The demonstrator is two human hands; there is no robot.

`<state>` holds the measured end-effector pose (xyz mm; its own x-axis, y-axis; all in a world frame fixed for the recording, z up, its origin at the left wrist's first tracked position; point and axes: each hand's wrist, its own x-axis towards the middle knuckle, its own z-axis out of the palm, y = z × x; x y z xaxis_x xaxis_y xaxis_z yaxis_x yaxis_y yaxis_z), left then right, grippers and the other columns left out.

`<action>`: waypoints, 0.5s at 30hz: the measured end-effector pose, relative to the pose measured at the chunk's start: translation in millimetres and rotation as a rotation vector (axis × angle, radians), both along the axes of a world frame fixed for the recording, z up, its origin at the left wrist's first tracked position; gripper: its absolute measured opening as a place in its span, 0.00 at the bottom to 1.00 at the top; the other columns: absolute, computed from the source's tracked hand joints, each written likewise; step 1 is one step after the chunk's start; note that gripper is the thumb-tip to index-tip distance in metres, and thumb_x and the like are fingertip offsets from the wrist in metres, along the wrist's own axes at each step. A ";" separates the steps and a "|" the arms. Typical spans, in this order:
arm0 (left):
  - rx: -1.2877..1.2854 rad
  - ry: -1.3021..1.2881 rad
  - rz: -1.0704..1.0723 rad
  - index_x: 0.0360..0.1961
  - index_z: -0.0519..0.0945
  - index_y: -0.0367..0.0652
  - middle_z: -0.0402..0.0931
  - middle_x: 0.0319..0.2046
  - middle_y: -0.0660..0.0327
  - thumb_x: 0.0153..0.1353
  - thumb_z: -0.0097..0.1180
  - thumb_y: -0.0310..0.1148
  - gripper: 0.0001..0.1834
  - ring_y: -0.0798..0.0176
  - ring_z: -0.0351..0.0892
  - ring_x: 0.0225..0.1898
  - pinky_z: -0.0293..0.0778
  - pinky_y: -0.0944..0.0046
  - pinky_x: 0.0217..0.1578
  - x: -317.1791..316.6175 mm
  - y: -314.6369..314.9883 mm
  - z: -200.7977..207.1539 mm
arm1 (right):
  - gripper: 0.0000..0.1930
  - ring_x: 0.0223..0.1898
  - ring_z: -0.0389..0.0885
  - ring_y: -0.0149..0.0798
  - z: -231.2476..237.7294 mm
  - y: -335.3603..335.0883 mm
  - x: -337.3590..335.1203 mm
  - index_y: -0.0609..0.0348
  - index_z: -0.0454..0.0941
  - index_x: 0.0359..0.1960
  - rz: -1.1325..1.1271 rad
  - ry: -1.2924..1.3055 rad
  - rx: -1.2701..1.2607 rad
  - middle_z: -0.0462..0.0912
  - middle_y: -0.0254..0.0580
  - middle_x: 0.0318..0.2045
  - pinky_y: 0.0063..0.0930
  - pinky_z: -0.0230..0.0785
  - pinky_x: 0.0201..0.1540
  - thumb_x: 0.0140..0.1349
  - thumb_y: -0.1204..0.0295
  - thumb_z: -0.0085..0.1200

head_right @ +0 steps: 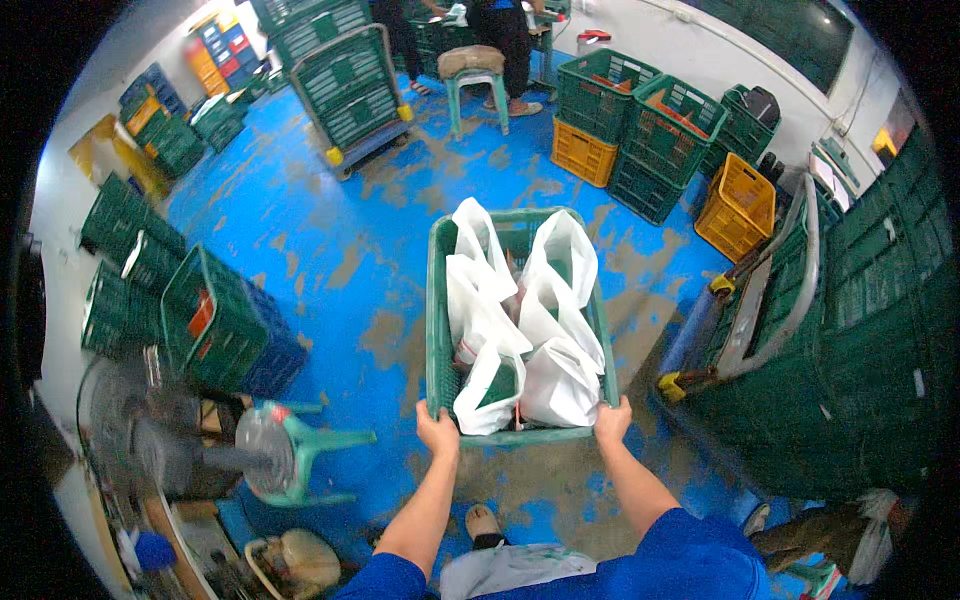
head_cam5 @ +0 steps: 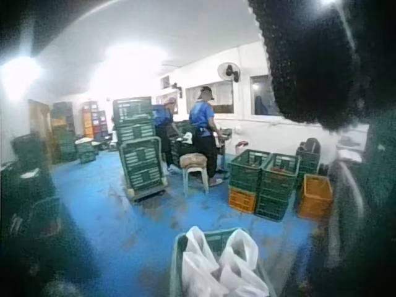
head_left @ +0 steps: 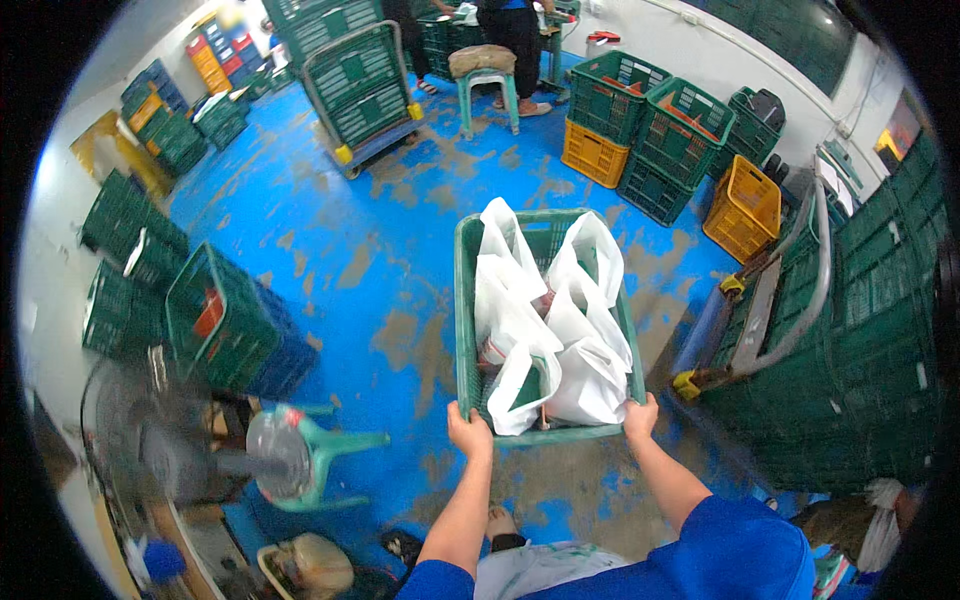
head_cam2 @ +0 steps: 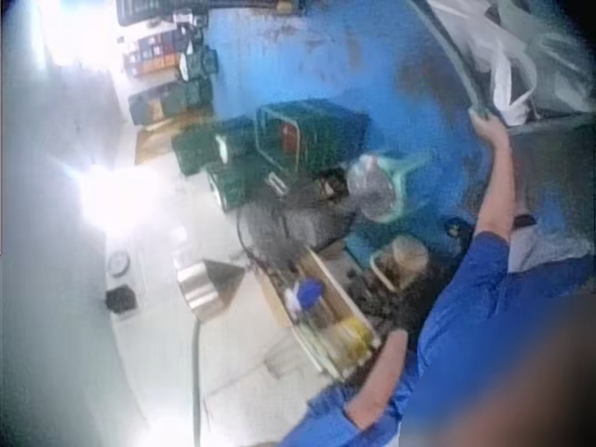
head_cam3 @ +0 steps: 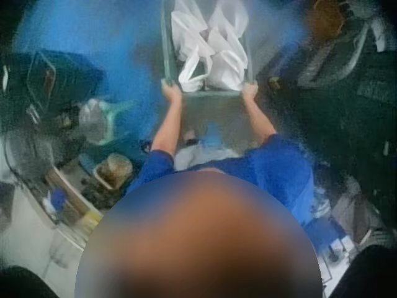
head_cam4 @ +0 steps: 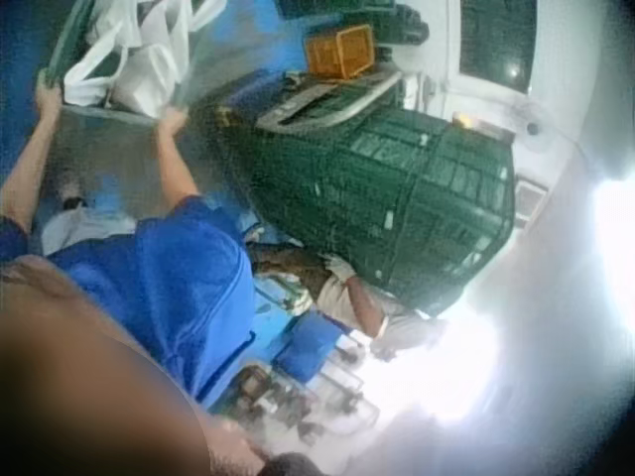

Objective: The person scoops green powder from a large blue barrel into white paper bags using a green scoop, then places the filled bags into a green basket. The person repeats this process multiple times, moving between the barrel and the basket.

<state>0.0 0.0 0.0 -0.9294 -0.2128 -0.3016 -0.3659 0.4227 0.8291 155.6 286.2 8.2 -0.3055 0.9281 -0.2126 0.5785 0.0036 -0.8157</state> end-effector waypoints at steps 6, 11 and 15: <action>0.140 0.029 0.693 0.50 0.64 0.34 0.65 0.47 0.43 0.49 0.62 0.26 0.27 0.42 0.67 0.48 0.66 0.50 0.47 -333.6 243.1 1.6 | 0.18 0.36 0.77 0.58 -10.5 149.7 -354.8 0.67 0.75 0.37 -0.226 -0.081 0.161 0.79 0.61 0.31 0.40 0.67 0.41 0.42 0.73 0.50; 0.275 -0.111 0.824 0.55 0.58 0.34 0.67 0.48 0.43 0.57 0.50 0.33 0.27 0.47 0.71 0.46 0.66 0.49 0.49 -582.5 473.1 -12.4 | 0.13 0.34 0.78 0.58 -13.4 334.9 -620.0 0.63 0.75 0.36 -0.222 -0.097 0.110 0.79 0.60 0.30 0.43 0.69 0.37 0.46 0.74 0.52; 0.249 -0.181 0.798 0.54 0.65 0.34 0.70 0.49 0.46 0.64 0.32 0.46 0.27 0.47 0.73 0.43 0.68 0.51 0.47 -790.1 616.5 -21.9 | 0.14 0.35 0.78 0.58 -23.5 482.2 -818.2 0.62 0.74 0.40 -0.207 -0.058 -0.018 0.79 0.60 0.32 0.43 0.69 0.38 0.49 0.73 0.51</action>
<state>-790.1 616.5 -21.9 -0.4625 -0.6907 -0.5559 -0.6122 -0.2048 0.7637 -662.6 768.4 -15.3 -0.0955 0.9656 -0.2417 0.6109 -0.1349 -0.7801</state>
